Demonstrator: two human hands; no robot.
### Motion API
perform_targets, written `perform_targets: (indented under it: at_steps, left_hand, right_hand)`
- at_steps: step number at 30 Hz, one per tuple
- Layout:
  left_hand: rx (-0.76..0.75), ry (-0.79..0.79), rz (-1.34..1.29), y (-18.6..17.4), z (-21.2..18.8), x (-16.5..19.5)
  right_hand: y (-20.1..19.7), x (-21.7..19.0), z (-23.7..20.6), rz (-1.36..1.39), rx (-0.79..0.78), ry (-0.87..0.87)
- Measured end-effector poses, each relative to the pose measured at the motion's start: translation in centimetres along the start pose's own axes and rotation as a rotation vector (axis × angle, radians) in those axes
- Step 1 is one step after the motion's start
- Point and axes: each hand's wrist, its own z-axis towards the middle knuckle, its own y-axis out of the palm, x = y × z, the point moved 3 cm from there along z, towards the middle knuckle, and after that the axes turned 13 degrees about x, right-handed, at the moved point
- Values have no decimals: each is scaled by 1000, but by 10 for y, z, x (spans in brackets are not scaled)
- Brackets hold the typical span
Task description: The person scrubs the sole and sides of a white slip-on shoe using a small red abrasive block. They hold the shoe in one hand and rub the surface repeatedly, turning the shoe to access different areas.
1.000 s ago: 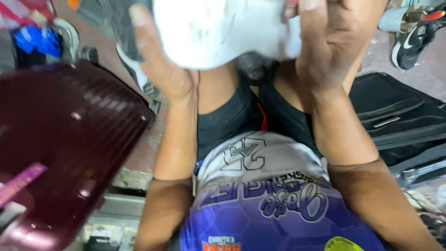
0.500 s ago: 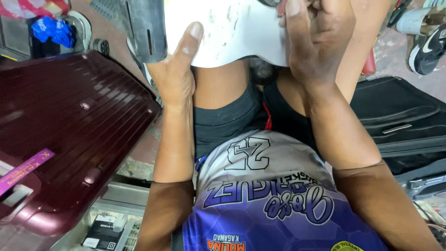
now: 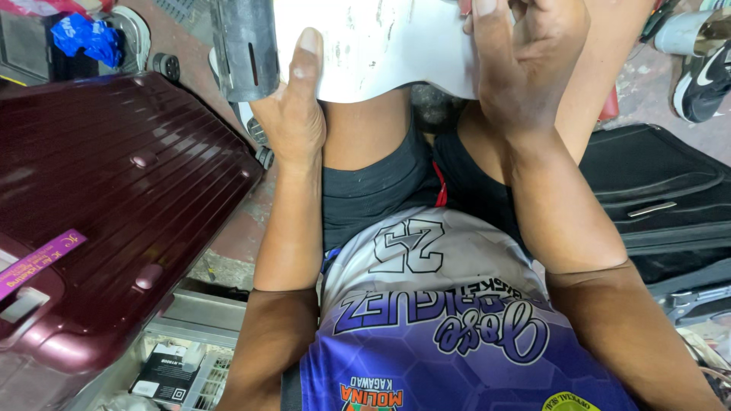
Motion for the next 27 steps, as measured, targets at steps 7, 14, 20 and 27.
perform_targets:
  at_steps: [7, 14, 20, 27]
  left_hand:
    - [127, 95, -83, 23, -10, 16]
    - [143, 147, -47, 40, 7, 30]
    - [145, 270, 97, 40, 9, 23]
    - [94, 280, 125, 41, 5, 19]
  right_hand:
    - [5, -41, -3, -209, 3, -156]
    - [33, -49, -14, -85, -196, 134]
    - [54, -40, 6, -137, -187, 89]
    - [59, -43, 3, -302, -188, -66]
